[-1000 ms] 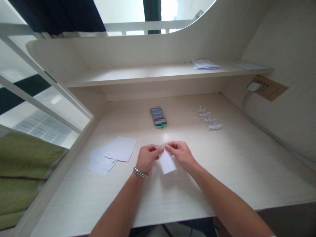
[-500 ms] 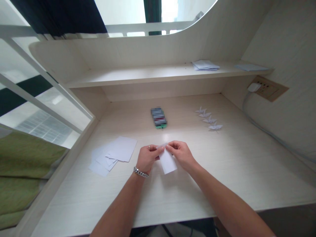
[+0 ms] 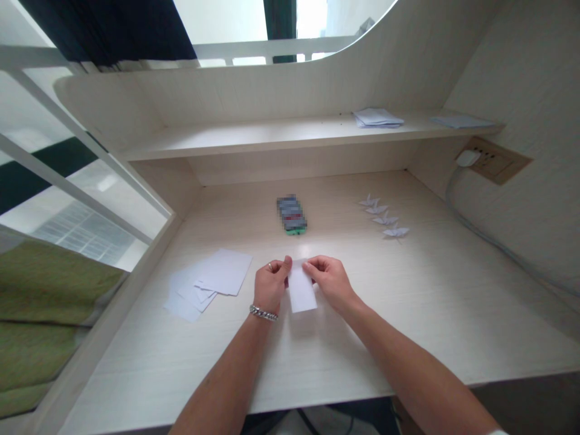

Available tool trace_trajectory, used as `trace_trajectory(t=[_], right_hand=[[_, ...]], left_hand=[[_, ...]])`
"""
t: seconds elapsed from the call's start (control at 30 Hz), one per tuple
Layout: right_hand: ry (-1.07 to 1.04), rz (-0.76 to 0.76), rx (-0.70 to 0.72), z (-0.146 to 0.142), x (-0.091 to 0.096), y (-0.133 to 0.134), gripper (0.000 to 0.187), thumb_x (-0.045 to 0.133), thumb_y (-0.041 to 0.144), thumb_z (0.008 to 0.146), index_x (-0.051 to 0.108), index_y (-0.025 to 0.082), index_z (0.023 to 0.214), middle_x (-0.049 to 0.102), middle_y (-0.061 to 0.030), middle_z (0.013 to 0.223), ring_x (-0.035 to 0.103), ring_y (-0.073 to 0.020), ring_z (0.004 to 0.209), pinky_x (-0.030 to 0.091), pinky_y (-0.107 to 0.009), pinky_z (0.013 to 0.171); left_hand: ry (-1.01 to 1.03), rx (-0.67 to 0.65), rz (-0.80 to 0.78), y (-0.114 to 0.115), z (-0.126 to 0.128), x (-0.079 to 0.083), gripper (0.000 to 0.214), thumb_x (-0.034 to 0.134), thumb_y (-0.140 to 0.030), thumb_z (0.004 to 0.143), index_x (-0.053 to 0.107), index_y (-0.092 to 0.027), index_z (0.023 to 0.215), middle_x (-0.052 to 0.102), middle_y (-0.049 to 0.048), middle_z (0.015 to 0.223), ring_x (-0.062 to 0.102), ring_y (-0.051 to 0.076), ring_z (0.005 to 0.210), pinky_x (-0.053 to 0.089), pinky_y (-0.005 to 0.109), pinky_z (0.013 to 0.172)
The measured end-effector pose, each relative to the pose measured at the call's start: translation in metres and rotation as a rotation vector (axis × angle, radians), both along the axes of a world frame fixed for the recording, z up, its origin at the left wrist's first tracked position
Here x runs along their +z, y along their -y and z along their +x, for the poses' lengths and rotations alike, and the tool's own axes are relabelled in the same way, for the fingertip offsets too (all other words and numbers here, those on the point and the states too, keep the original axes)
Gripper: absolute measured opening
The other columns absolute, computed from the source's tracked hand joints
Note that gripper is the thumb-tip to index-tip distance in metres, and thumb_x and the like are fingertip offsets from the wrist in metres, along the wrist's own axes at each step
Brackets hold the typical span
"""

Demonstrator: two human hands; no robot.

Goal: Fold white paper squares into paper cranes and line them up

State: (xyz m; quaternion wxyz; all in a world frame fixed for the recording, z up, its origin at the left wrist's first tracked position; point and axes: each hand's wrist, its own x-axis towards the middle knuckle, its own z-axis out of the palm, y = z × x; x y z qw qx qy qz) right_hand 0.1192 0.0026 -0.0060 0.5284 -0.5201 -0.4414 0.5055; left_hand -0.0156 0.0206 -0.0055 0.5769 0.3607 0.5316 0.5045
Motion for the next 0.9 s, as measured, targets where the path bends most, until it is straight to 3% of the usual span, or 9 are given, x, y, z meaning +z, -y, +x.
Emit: trace_trajectory(t=[0.23,0.47,0.6,0.73,0.8,0.9], right_hand=[[0.011,0.047,-0.013,-0.007,0.000,0.000,0.024,0.067,0.039,0.074,0.066,0.015,0.070,0.062,-0.0025,0.060,0.054,-0.0143,0.054,0.044,-0.027,0.054],[0.008,0.074,-0.005,-0.013,0.002,0.001,0.024,0.066,0.039,0.075,0.066,0.015,0.071,0.060,-0.0020,0.059,0.053,-0.0143,0.054,0.043,-0.027,0.052],[0.027,0.069,-0.032,-0.008,0.004,0.001,0.023,0.067,0.038,0.074,0.066,0.015,0.068,0.060,-0.0014,0.058,0.051,-0.0139,0.054,0.041,-0.027,0.052],[-0.042,0.036,-0.088,0.003,0.005,-0.001,0.024,0.071,0.038,0.069,0.066,0.015,0.067,0.061,-0.0012,0.059,0.051,-0.0136,0.055,0.039,-0.026,0.052],[-0.084,0.032,-0.097,0.007,0.004,-0.001,0.024,0.071,0.039,0.068,0.066,0.015,0.067,0.061,-0.0008,0.059,0.051,-0.0133,0.054,0.039,-0.026,0.052],[-0.115,0.037,-0.100,0.007,0.003,-0.001,0.025,0.072,0.040,0.068,0.067,0.015,0.069,0.062,-0.0012,0.061,0.052,-0.0136,0.055,0.040,-0.026,0.052]], left_hand=[[0.145,0.126,0.007,-0.002,0.001,0.000,0.043,0.085,-0.047,0.049,0.059,-0.015,0.059,0.054,-0.0045,0.048,0.046,0.008,0.043,0.037,0.022,0.044],[0.278,0.169,-0.003,0.002,0.005,0.009,0.040,0.087,-0.039,0.049,0.056,-0.016,0.057,0.053,-0.0073,0.046,0.045,0.007,0.042,0.040,0.023,0.045],[0.293,0.216,0.022,-0.005,-0.006,0.011,0.042,0.088,-0.036,0.047,0.053,-0.016,0.057,0.050,-0.0084,0.046,0.046,0.006,0.043,0.039,0.021,0.045],[0.237,0.357,0.073,-0.010,-0.021,0.012,0.044,0.089,-0.036,0.047,0.053,-0.017,0.064,0.053,-0.0080,0.051,0.048,0.005,0.046,0.039,0.017,0.046],[0.174,0.249,0.068,-0.008,-0.020,0.011,0.040,0.085,-0.042,0.053,0.058,-0.016,0.067,0.056,-0.0055,0.054,0.051,0.006,0.048,0.042,0.018,0.049],[0.129,-0.054,0.003,0.000,-0.009,0.006,0.041,0.080,-0.048,0.059,0.066,-0.013,0.075,0.063,0.0011,0.064,0.056,0.009,0.053,0.043,0.021,0.049]])
